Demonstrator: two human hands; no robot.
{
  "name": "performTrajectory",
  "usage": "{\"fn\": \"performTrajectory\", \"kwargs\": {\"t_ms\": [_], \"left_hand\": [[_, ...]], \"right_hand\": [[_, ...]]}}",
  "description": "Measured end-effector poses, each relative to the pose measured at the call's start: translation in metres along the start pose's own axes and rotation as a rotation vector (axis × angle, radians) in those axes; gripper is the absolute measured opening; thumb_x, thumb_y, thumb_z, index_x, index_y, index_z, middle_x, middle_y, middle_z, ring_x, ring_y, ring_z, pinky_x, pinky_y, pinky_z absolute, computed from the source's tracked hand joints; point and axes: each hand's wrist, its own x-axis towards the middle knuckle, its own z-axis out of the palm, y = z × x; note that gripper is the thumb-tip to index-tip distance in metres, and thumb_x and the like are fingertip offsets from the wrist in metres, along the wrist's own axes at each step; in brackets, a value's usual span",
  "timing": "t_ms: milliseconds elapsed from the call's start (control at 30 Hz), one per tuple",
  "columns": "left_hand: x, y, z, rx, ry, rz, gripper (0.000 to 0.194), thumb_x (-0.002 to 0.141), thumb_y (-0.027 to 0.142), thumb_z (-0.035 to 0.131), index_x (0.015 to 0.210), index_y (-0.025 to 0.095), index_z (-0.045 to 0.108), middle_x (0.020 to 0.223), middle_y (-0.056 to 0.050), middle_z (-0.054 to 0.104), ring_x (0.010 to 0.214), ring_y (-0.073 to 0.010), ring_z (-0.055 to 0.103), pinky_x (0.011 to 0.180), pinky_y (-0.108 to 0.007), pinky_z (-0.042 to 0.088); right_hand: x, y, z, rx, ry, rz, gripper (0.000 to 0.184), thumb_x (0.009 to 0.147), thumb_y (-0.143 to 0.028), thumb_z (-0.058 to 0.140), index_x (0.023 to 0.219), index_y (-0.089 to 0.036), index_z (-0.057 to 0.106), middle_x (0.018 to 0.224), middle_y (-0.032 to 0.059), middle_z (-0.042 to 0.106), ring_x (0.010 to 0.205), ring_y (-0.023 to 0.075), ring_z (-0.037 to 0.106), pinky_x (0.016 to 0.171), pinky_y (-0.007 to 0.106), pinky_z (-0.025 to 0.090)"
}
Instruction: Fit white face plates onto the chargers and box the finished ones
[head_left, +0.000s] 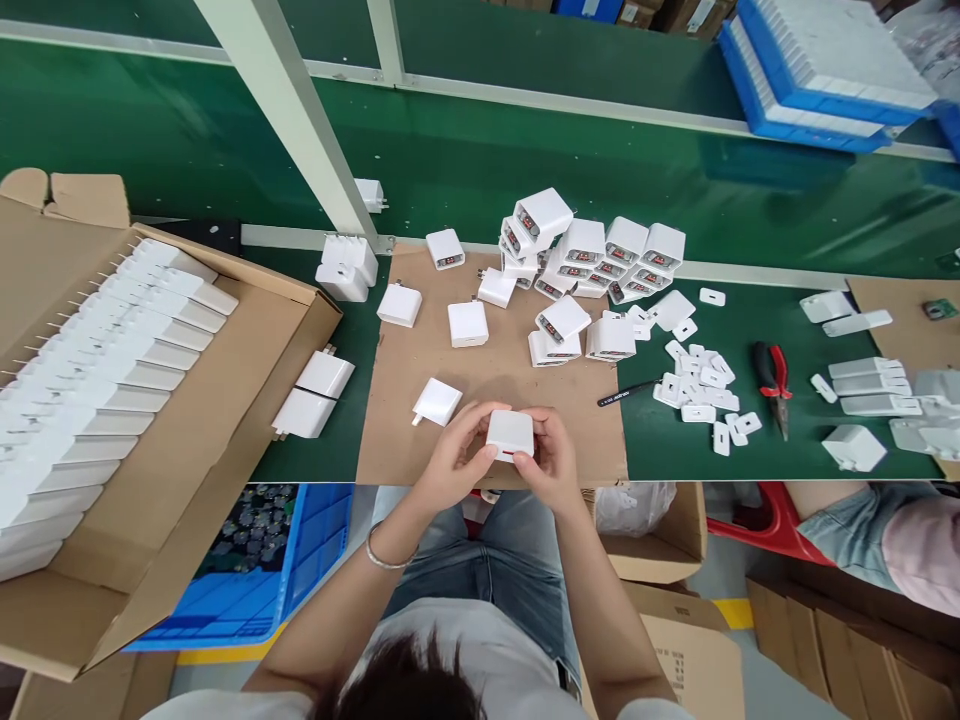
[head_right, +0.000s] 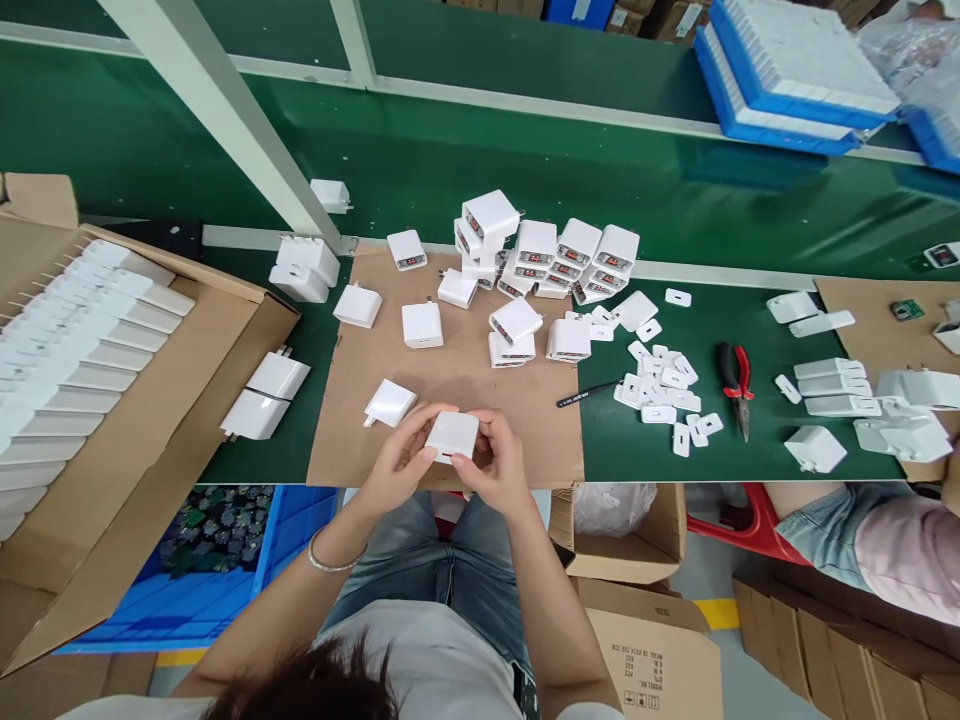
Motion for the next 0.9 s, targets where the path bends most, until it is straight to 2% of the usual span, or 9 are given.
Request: {"fn": "performTrajectory", "kwargs": {"t_ms": [133,267,467,633,800,900], "left_hand": [[0.000,0.002,0.001,0.034,0.012,0.000,0.044,0.100,0.051,0.057,0.133,0.023,0.059,0.112,-0.009,0.061,0.096,-0.0210,0.057,0.084,-0.033,0.049],[-0.001,0.001,0.002,0.094,0.056,0.003,0.042,0.099,0.050,0.058,0.130,0.022,0.061,0.104,-0.007,0.060,0.092,-0.0208,0.055,0.080,-0.032,0.047],[0.000,0.003,0.002,-0.032,0.044,-0.031,0.042,0.098,0.053,0.059,0.125,0.021,0.064,0.108,-0.008,0.061,0.095,-0.0207,0.058,0.084,-0.032,0.049],[0.001,0.002,0.000,-0.107,0.029,-0.051,0.053,0.095,0.063,0.058,0.128,0.022,0.064,0.116,-0.011,0.064,0.102,-0.0239,0.061,0.089,-0.035,0.052],[0.000,0.005,0.001,-0.099,0.004,-0.081,0.052,0.099,0.057,0.056,0.140,0.025,0.058,0.127,-0.012,0.064,0.113,-0.0262,0.063,0.096,-0.038,0.053],[-0.003,0.002,0.004,-0.059,0.026,-0.069,0.050,0.104,0.054,0.047,0.144,0.025,0.054,0.136,-0.012,0.062,0.123,-0.0276,0.060,0.106,-0.042,0.049]], "right_hand": [[0.001,-0.001,0.000,-0.006,-0.011,-0.034,0.044,0.092,-0.052,0.068,0.123,-0.026,0.054,0.101,0.0054,0.068,0.085,0.0205,0.064,0.071,0.032,0.053],[0.003,-0.002,-0.001,-0.021,-0.050,-0.012,0.041,0.097,-0.058,0.057,0.120,-0.025,0.055,0.099,0.0057,0.068,0.082,0.0205,0.065,0.068,0.032,0.053],[-0.001,0.001,0.003,0.002,0.002,-0.025,0.036,0.097,-0.053,0.061,0.118,-0.025,0.056,0.096,0.0052,0.069,0.081,0.0196,0.065,0.067,0.031,0.053],[-0.002,0.002,0.003,0.023,-0.008,-0.045,0.051,0.091,-0.063,0.064,0.124,-0.025,0.055,0.100,0.0068,0.069,0.084,0.0215,0.066,0.068,0.034,0.055],[-0.005,0.007,0.002,-0.038,0.050,-0.072,0.046,0.090,-0.047,0.073,0.125,-0.025,0.055,0.104,0.0077,0.069,0.089,0.0219,0.068,0.072,0.034,0.058],[-0.007,0.010,0.004,-0.053,0.096,-0.145,0.046,0.089,-0.040,0.074,0.128,-0.026,0.054,0.109,0.0081,0.069,0.091,0.0211,0.070,0.074,0.033,0.058]]}}
